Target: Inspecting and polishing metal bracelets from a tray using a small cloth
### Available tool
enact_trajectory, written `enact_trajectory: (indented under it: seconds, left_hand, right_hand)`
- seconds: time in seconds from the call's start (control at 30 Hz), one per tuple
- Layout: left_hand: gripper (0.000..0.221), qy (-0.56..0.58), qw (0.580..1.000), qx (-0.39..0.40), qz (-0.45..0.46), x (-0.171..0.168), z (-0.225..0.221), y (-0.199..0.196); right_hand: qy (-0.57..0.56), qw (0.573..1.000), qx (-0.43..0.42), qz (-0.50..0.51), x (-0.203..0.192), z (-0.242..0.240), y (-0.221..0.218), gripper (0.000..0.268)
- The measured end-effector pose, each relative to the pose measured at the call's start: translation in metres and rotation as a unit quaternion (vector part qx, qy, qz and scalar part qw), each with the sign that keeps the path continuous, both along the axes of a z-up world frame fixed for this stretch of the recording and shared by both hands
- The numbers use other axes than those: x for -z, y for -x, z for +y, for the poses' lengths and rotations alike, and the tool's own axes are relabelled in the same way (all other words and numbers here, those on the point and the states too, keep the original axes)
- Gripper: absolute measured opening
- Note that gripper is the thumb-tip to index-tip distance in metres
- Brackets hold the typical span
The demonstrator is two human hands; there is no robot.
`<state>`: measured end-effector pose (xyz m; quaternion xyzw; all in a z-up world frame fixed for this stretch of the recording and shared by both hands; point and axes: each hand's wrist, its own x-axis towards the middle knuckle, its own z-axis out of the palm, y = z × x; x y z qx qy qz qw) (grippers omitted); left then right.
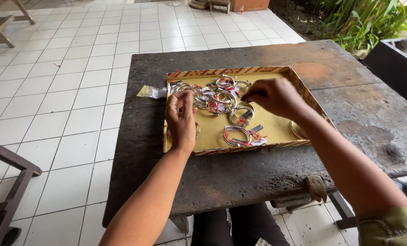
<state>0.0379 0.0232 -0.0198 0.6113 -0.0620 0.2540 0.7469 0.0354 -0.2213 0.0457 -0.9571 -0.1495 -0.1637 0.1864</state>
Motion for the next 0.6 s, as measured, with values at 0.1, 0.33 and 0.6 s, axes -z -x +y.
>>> enact_trajectory:
  seconds: [0.1,0.33,0.6]
  left_hand:
    - [0.027,0.001,1.000,-0.011,-0.017,0.015,0.000,-0.014]
    - [0.033,0.039,0.999,-0.021,-0.023,0.004,0.005,-0.014]
    - [0.032,0.060,0.997,-0.045,-0.020,-0.001,0.013,-0.021]
  right_hand:
    - [-0.027,0.999,-0.041,0.010,0.016,0.033,-0.023,0.013]
    - [0.133,0.991,-0.025,0.021,0.057,0.062,-0.075,0.019]
    - [0.106,0.993,-0.050,0.028,0.032,0.054,-0.086,0.018]
